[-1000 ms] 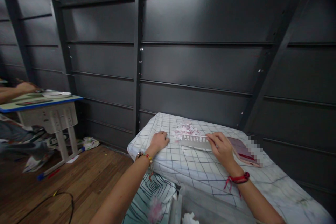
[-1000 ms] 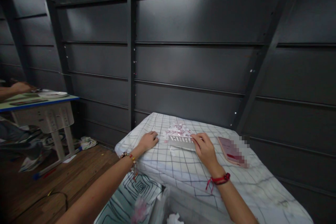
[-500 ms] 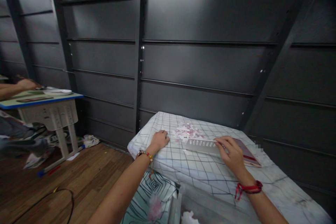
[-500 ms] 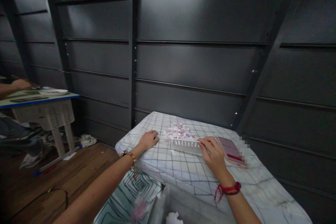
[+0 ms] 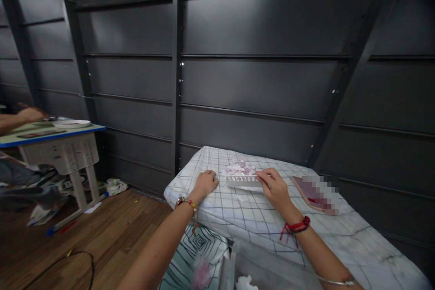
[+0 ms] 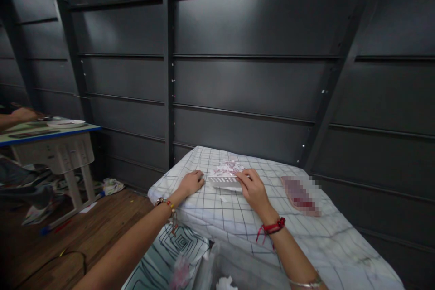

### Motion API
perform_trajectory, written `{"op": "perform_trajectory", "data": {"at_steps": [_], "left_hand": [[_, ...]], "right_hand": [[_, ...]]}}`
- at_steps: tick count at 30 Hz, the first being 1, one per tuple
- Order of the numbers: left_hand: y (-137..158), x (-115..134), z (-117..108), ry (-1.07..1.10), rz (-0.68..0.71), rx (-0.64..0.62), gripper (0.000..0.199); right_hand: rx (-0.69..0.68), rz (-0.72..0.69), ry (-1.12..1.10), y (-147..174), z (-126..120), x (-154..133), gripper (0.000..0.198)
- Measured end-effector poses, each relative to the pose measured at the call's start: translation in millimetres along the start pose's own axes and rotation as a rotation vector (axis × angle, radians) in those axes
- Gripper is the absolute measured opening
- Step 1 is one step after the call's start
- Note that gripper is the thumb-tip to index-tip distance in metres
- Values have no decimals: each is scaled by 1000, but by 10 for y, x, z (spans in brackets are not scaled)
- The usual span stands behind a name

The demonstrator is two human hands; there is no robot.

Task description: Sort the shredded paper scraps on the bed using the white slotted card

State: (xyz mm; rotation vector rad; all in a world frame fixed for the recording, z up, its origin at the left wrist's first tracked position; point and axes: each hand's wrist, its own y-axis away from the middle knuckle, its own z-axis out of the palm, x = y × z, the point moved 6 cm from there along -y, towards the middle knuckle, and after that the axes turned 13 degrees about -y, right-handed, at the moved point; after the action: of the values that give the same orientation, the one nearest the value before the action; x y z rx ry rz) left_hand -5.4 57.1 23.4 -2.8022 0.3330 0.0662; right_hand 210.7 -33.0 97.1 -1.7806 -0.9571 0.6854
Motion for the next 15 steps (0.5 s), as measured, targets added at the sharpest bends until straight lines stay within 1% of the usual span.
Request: {"op": "perform_trajectory", "data": {"at_steps": [2,5,10,13,15], "left_hand": [[4,2,-4,3,-2,0,27],[4,1,1,11,-6,0,27],[-7,-8,19,16,-11,-2,27],[-3,-6,14,10,-6,-3,26],[4,-3,7,3,-3,-3,26]], "right_hand": [[-27,-14,-2,2,17,-2,16],[-42,-17,9,19,-63,1,16],[1,-5,44,14,-250,0,14],[54,-12,66,-12,-262,-26,13],[51,-35,64,-18,-219,-56,13]]}}
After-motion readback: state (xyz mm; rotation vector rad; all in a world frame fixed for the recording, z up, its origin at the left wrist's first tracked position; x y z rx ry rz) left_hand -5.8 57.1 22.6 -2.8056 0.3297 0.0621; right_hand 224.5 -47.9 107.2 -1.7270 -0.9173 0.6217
